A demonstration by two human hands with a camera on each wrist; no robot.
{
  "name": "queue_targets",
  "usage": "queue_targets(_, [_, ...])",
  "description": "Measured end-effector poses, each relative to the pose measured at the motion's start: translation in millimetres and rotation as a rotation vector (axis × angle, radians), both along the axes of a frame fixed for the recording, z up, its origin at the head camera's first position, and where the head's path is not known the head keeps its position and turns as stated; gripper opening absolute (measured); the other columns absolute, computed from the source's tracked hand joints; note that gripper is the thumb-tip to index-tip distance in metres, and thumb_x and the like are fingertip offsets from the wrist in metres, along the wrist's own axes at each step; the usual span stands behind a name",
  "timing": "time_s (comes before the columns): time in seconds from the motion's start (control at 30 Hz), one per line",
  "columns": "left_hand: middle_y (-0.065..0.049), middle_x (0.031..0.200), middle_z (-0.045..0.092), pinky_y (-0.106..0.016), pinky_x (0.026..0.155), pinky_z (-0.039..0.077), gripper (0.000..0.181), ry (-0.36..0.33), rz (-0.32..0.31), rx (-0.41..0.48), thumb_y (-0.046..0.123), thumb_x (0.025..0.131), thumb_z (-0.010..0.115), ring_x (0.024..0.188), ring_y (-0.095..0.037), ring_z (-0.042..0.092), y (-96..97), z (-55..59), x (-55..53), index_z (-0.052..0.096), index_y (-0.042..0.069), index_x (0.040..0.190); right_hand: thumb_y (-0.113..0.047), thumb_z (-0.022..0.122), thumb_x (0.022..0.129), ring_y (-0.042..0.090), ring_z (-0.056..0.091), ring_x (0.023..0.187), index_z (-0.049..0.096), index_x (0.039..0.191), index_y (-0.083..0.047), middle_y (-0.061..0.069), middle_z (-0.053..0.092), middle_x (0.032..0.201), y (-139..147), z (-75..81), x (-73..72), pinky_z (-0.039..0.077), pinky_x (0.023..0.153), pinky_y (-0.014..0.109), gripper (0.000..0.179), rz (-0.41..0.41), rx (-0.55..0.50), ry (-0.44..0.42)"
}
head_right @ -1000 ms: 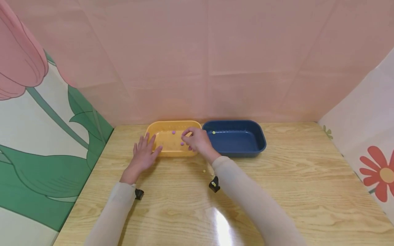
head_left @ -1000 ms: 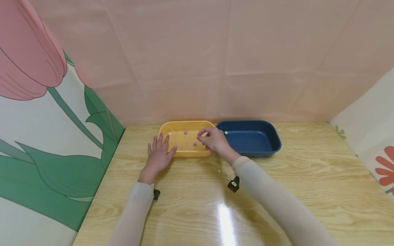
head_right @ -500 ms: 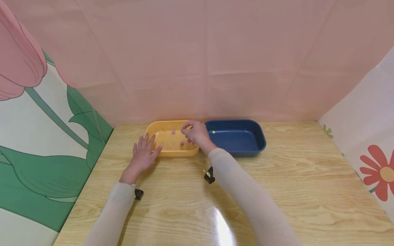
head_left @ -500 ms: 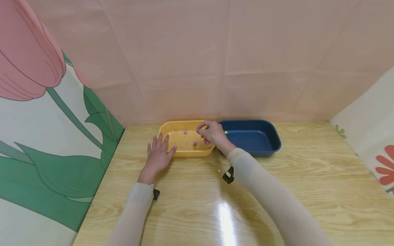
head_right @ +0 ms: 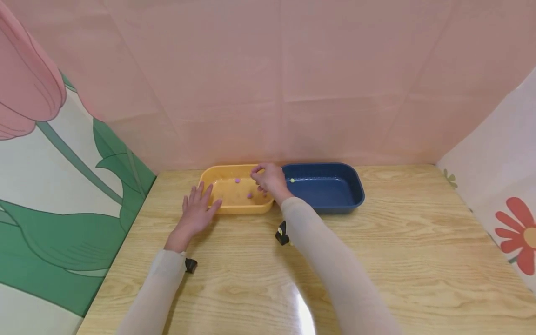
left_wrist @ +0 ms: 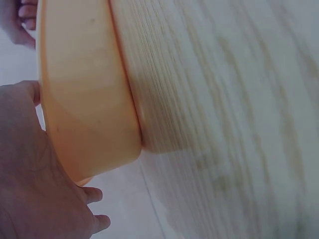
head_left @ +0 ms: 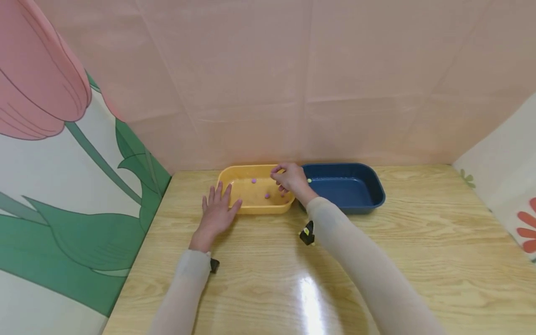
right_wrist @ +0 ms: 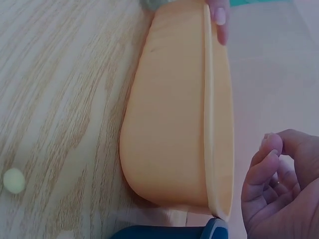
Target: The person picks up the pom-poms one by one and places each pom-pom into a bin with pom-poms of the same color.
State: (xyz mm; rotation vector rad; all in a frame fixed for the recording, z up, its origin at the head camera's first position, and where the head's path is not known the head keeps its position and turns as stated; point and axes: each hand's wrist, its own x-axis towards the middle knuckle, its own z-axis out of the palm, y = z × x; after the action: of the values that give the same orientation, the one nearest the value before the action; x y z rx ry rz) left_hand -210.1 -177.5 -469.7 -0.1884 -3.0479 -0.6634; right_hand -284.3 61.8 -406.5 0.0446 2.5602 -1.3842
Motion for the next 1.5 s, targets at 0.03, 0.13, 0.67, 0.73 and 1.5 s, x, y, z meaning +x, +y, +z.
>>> queue_targets(0.03, [-0.009,0.157,-0.004,-0.062,0.108,-0.005,0.07,-0.002,0.0,0.002,0.057,0.096,0.031,0.142,-0.033,-0.012,0.5,0.2,0.5,0.012,0.019,0.151,-0.028,0.064,0.089,0.027,0.066,0.066,0.064,0.098,-0.017,0.018,0.066,0.093,0.7,-0.5,-0.8,0.053,0.047,0.031,0.014,0.0,0.001,-0.002])
queue_targets(0.13, [-0.009,0.157,-0.004,-0.062,0.108,-0.005,0.071,0.001,-0.001,-0.003,0.059,0.095,0.029,0.142,-0.033,-0.012,1.3,0.4,1.1,0.012,0.019,0.151,-0.03,0.064,0.089,0.029,0.067,0.068,0.065,0.1,-0.017,0.018,0.067,0.093,2.1,-1.4,-2.9,0.052,0.047,0.03,0.017,0.0,-0.008,-0.002])
queue_targets(0.67, [-0.011,0.157,-0.003,-0.063,0.108,-0.004,0.072,0.011,-0.006,-0.015,0.06,0.095,0.027,0.142,-0.034,-0.012,1.9,2.9,0.5,0.011,0.018,0.151,-0.037,0.062,0.089,0.019,0.061,0.054,0.067,0.104,-0.02,0.016,0.068,0.086,15.8,8.0,5.4,0.054,0.057,0.038,0.024,-0.005,-0.034,0.105])
queue_targets(0.73, [-0.011,0.157,-0.003,-0.063,0.108,-0.004,0.071,0.014,-0.003,-0.007,0.059,0.095,0.029,0.142,-0.034,-0.011,1.9,3.3,0.8,0.012,0.018,0.151,-0.037,0.063,0.088,0.018,0.06,0.053,0.067,0.104,-0.02,0.016,0.068,0.084,16.9,9.8,8.5,0.053,0.056,0.038,0.024,-0.002,-0.056,0.11])
queue_targets(1.5, [-0.01,0.157,-0.003,-0.061,0.109,-0.005,0.073,-0.002,0.001,0.003,0.063,0.094,0.025,0.142,-0.032,-0.012,-3.8,-0.9,0.4,0.013,0.02,0.151,-0.062,0.065,0.075,0.03,0.059,0.058,0.063,0.111,-0.035,0.01,0.063,0.076,55.0,19.2,56.3,0.05,0.054,0.037,0.045,0.08,-0.083,0.112])
